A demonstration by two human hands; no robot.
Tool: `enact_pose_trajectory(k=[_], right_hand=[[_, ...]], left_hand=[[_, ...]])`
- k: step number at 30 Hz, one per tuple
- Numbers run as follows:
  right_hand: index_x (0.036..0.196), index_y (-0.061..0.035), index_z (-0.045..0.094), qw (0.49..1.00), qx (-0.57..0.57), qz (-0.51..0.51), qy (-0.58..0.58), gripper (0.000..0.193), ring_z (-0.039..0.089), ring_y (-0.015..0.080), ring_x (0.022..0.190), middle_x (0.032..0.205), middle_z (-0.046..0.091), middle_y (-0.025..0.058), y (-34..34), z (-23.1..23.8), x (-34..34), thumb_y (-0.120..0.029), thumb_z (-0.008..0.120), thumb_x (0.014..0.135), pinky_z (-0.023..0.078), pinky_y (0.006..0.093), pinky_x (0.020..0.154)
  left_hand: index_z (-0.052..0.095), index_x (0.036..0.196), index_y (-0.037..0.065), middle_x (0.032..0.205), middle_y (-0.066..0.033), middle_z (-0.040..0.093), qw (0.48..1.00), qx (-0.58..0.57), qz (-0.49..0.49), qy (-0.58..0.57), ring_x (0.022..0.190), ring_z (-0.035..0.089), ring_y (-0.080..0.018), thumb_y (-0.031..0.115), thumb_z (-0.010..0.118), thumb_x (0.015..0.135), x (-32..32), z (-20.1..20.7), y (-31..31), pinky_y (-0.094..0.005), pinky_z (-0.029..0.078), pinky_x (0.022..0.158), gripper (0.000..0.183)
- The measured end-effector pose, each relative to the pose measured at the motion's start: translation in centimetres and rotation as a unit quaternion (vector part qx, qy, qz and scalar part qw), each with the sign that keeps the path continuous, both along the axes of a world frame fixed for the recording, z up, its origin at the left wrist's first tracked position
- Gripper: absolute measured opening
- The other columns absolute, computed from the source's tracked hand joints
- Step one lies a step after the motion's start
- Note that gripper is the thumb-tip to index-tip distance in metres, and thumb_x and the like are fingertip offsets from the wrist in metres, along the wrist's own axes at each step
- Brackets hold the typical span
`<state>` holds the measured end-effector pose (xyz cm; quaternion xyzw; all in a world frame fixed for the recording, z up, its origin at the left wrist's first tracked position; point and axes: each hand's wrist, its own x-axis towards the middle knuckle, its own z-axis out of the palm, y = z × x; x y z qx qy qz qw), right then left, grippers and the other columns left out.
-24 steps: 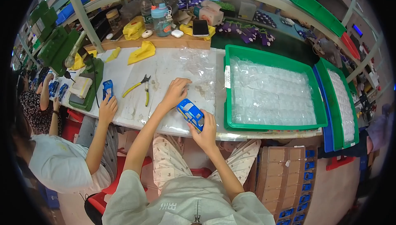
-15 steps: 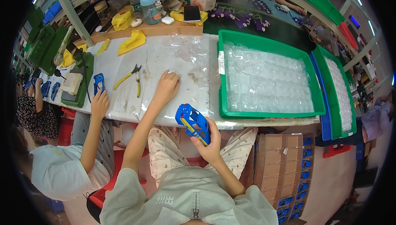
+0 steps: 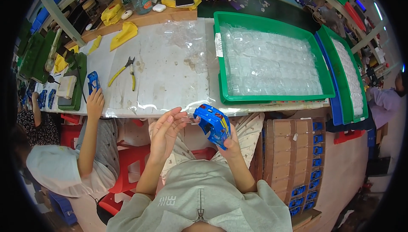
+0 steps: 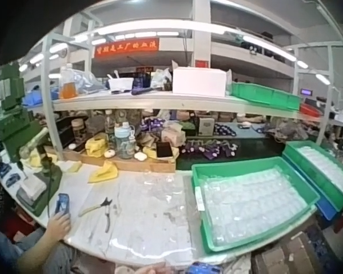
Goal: The person assembles toy cars by fitting clear plastic window inserts into car bodies, pressing them into place by hand and with pliers, and placing the assembled car bodies into a tray.
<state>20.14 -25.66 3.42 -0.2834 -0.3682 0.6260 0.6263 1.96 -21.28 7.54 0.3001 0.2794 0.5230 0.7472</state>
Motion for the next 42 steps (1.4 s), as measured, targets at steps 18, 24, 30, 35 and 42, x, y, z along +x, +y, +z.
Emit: enact_pose_trajectory(k=[18,24,30,35,42], right_hand=[[0.114,0.0058,0.055,0.969,0.111,0.181,-0.127,0.072,0.049,0.029,0.113,0.118,0.053,0.0199,0.3,1.1,1.8,-0.033,0.075,0.057,0.036,0.0364,0.097],[0.113,0.0053,0.056,0.978,0.115,0.098,-0.142,0.07,0.041,0.0304,0.121,0.129,0.041,0.0212,-0.5,1.4,0.5,-0.038,0.073,0.061,0.031,0.0391,0.101],[0.129,0.0034,0.035,1.0,-0.022,0.01,-0.008,0.078,0.052,0.0226,0.106,0.126,0.046,0.0168,-2.0,-0.6,2.2,-0.048,0.061,0.077,0.046,0.0343,0.087],[0.129,0.0039,0.035,0.995,-0.081,0.003,0.052,0.076,0.055,0.0241,0.086,0.112,0.051,0.0189,-1.5,0.3,1.2,-0.054,0.048,0.083,0.046,0.0341,0.071],[0.131,0.0025,0.032,0.997,-0.064,-0.045,0.003,0.072,0.055,0.0294,0.097,0.117,0.049,0.019,-0.7,2.5,0.1,-0.04,0.059,0.08,0.046,0.0405,0.084]], left_hand=[[0.061,0.1,0.002,0.089,-0.0106,0.06,0.802,0.436,-0.188,0.362,0.083,0.057,-0.0241,0.003,0.064,0.074,-1.3,3.3,2.6,-0.0332,0.044,0.077,0.026],[0.063,0.094,0.002,0.081,-0.0086,0.056,0.724,0.458,-0.053,0.513,0.08,0.054,-0.026,0.001,0.063,0.071,-0.9,2.2,1.4,-0.0336,0.043,0.07,0.023],[0.059,0.087,0.001,0.08,-0.0105,0.053,0.617,0.526,0.125,0.572,0.081,0.053,-0.0276,-0.003,0.059,0.068,-1.3,-1.2,2.1,-0.0381,0.042,0.072,0.02],[0.056,0.083,0.001,0.086,-0.0102,0.056,0.637,0.522,-0.08,0.561,0.088,0.055,-0.0285,0.0,0.058,0.068,-1.2,-7.1,-0.8,-0.0383,0.045,0.077,0.015],[0.058,0.082,0.002,0.09,-0.0081,0.059,0.645,0.568,-0.004,0.512,0.093,0.057,-0.0249,0.001,0.06,0.065,-1.8,-3.2,-2.8,-0.0347,0.049,0.076,0.018]])
